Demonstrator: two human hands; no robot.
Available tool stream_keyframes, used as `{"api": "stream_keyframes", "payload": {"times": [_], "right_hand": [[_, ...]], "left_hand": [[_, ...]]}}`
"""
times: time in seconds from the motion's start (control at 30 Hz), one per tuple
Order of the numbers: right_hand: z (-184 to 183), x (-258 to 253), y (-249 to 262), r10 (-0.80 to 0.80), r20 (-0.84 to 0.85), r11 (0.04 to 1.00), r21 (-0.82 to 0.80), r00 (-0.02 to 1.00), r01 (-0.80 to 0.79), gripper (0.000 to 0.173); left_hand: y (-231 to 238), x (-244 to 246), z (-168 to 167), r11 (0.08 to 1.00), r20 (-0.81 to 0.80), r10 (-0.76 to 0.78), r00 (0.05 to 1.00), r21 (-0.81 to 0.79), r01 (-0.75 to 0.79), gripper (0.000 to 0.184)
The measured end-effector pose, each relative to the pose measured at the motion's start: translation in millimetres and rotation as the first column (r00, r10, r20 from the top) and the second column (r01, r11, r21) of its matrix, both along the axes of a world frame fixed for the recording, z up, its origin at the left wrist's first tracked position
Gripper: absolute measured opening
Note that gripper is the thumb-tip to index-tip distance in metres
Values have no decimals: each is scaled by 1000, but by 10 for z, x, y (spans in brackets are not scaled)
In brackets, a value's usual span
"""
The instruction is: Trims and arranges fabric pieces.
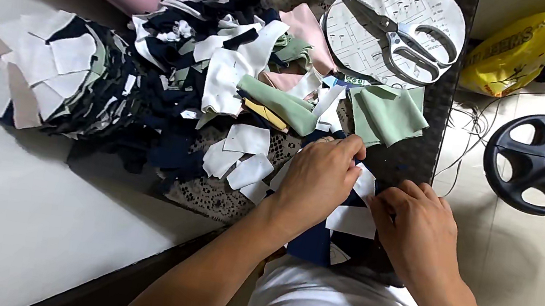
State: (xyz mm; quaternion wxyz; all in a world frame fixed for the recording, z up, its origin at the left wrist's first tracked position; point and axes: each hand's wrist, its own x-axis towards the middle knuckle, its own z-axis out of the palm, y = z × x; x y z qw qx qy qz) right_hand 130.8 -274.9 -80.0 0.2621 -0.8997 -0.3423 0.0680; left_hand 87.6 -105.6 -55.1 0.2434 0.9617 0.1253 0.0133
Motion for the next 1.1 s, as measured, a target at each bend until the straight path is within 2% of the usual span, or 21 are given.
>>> {"api": "stream_keyframes", "payload": {"times": [0.17, 0.27, 0.37, 0.5, 0.57, 0.67, 0.73, 0.83, 0.9, 0.97, 1.1], "right_hand": [[33, -4, -82, 10, 5, 994, 112, 1000, -11, 31], [55, 15, -133, 32, -5, 989, 145, 999, -31, 27], [73, 22, -157, 84, -53, 980, 188, 995, -73, 25], [135, -87, -220, 234, -146, 940, 285, 961, -186, 26], [148, -131, -247, 221, -116, 944, 274, 968, -182, 33], [196, -113, -260, 150, -96, 944, 310, 984, -113, 40], [238, -109, -237, 161, -86, 934, 334, 983, -124, 39], [268, -125, -193, 182, -48, 922, 355, 982, -154, 25], [259, -134, -187, 180, -86, 905, 404, 980, -131, 21], [254, -131, -209, 190, -193, 875, 479, 963, -76, 22], [194, -119, -219, 163, -343, 844, 534, 925, 50, 19]], "left_hand": [[69, -162, 111, 983, 28, 17, 999, -184, -11, 24], [96, -316, 144, 945, 9, 91, 996, -317, -83, 26], [88, -436, 145, 849, 6, 187, 982, -505, -159, 24], [13, -523, 112, 685, 100, 240, 966, -722, -95, 20], [-18, -550, 110, 695, 166, 190, 968, -718, -13, 18], [-34, -585, 144, 800, 242, 2, 970, -583, 144, 17], [-55, -597, 174, 849, 269, -86, 959, -484, 212, 17], [-95, -603, 196, 875, 286, -86, 954, -436, 210, 14], [-105, -610, 173, 843, 270, -37, 962, -508, 175, 17], [-106, -630, 125, 775, 209, -4, 978, -617, 135, 22], [-149, -647, 46, 624, 101, 97, 990, -781, 19, 11]]}}
